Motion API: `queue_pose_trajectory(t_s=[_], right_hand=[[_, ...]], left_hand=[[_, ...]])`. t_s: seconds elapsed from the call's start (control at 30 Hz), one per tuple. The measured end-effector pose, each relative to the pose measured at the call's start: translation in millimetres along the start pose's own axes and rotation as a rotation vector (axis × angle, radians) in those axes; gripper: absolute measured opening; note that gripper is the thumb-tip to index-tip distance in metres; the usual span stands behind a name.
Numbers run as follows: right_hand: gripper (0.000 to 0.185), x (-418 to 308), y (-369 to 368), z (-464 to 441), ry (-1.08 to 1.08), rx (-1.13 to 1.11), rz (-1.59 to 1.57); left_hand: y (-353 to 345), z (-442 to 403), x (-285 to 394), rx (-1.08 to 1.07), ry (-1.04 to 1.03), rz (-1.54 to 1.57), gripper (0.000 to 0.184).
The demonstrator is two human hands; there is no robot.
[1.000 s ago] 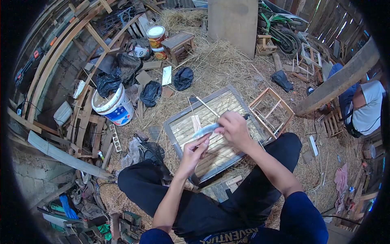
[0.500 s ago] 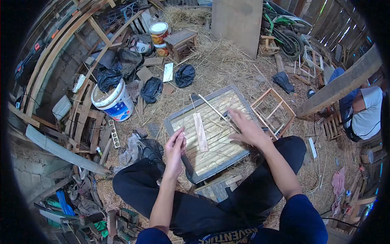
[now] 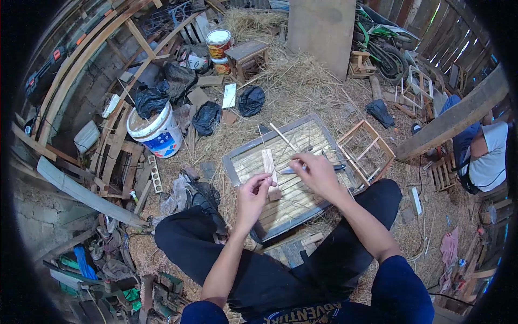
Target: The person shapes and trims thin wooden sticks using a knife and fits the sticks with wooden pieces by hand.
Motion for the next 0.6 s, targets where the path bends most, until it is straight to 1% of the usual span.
queue_pose_trajectory(t_s=[0.07,0.1,0.2,0.23,0.27,0.3,0.33,0.37,0.4,0.43,0.47,0.53,0.57,0.6], right_hand=[[0.027,-23,0,4,0.116,0.023,-0.297],[0.020,-23,-12,5,0.114,-0.046,-0.466],[0.019,3,-37,1,-0.020,-0.075,-0.667],[0.021,11,-25,-6,0.013,0.059,-0.616],[0.022,30,-14,-12,-0.093,0.196,-0.743],[0.024,49,-1,-16,-0.201,0.333,-0.866],[0.015,62,19,-17,-0.216,0.391,-0.913],[0.018,73,37,-16,-0.256,0.498,-0.880],[0.025,79,48,-17,-0.266,0.503,-0.743],[0.029,78,51,-12,-0.286,0.468,-0.487],[0.035,74,51,-3,-0.304,0.429,-0.231],[0.034,56,23,6,-0.309,0.150,0.105],[0.027,40,9,13,-0.106,0.220,0.164],[0.021,23,-6,20,0.097,0.287,0.221]], left_hand=[[-12,1,0,-0.033,0.003,0.069,0.025],[-18,1,2,-0.058,-0.024,0.029,0.025],[-32,0,-6,-0.131,-0.077,-0.077,0.024],[-34,-1,-13,-0.144,-0.074,-0.103,0.024],[-36,-1,-20,-0.153,-0.071,-0.126,0.024],[-37,-1,-13,-0.160,-0.060,-0.149,0.024],[-34,-2,-14,-0.134,-0.075,-0.173,0.023],[-29,-3,-18,-0.109,-0.090,-0.198,0.022],[-26,-4,-13,-0.088,-0.105,-0.226,0.022],[-22,0,-1,-0.050,-0.072,-0.297,0.020],[-16,-1,-1,-0.027,-0.099,-0.377,0.019],[-4,0,-7,0.024,-0.155,-0.537,0.019],[-1,1,-8,0.057,-0.199,-0.537,0.017],[-4,1,-6,0.019,-0.158,-0.570,0.017]])
Point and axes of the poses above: each hand's wrist, its own z-axis away from the middle knuckle, its own y-axis out of the back of the hand, x = y × z, the point moved 8 cm from there along -z, towards the middle knuckle, and after that the axes turned 4 degrees about z, right-handed, at the moved point
